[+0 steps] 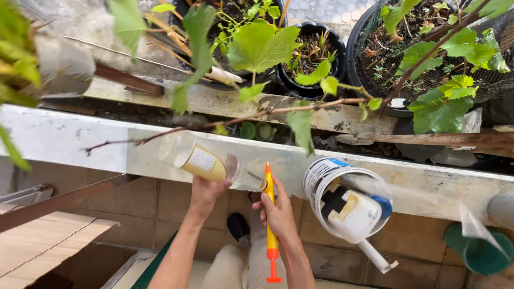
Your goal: Using a pressurized sprayer and a bottle to water outdoor potted plants on a balcony.
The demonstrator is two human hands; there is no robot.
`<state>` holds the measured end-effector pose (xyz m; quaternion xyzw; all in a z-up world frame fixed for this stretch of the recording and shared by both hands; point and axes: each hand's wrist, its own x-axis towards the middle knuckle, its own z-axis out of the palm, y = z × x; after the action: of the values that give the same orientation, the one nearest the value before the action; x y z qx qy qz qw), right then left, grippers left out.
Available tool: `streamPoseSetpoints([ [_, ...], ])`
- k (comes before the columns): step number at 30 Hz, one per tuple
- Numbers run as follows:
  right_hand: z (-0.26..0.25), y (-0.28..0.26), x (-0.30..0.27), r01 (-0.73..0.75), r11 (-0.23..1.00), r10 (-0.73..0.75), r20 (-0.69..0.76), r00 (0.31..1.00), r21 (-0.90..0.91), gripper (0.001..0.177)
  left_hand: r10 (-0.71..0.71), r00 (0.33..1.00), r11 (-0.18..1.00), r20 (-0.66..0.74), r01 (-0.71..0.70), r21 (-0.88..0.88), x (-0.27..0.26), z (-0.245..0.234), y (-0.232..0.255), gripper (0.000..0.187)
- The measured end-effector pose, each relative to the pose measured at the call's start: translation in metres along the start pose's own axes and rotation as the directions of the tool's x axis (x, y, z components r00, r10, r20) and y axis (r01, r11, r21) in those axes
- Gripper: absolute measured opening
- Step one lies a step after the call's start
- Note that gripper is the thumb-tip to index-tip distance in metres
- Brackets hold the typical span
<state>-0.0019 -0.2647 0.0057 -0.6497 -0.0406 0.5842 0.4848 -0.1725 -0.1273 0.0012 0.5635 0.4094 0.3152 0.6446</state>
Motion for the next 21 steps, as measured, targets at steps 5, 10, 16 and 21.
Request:
streamPoseSetpoints([
  [5,0.019,0.021,-0.058,-0.105,0.994,0.108,0.207,0.972,-0.026,0.058,0.004,0.993,0.947,-0.12,-0.042,-0.319,-0.08,-0.009,0.012,0.052],
  [10,0.051,0.049,-0.109,-0.139,0.99,0.119,0.355,0.927,0.032,0.06,0.044,0.99,0.955,-0.135,-0.082,-0.286,-0.145,-0.005,0.029,0.053],
  [16,0.069,0.072,-0.182,-0.146,0.986,0.169,0.44,0.882,-0.087,0.065,-0.123,0.969,0.941,-0.215,0.045,-0.336,-0.21,0.002,0.041,0.024],
  [21,0.04,0.072,-0.221,-0.06,0.996,0.088,0.509,0.856,-0.071,0.06,-0.104,0.946,0.886,-0.308,-0.053,-0.461,-0.242,0.006,0.06,0.012],
])
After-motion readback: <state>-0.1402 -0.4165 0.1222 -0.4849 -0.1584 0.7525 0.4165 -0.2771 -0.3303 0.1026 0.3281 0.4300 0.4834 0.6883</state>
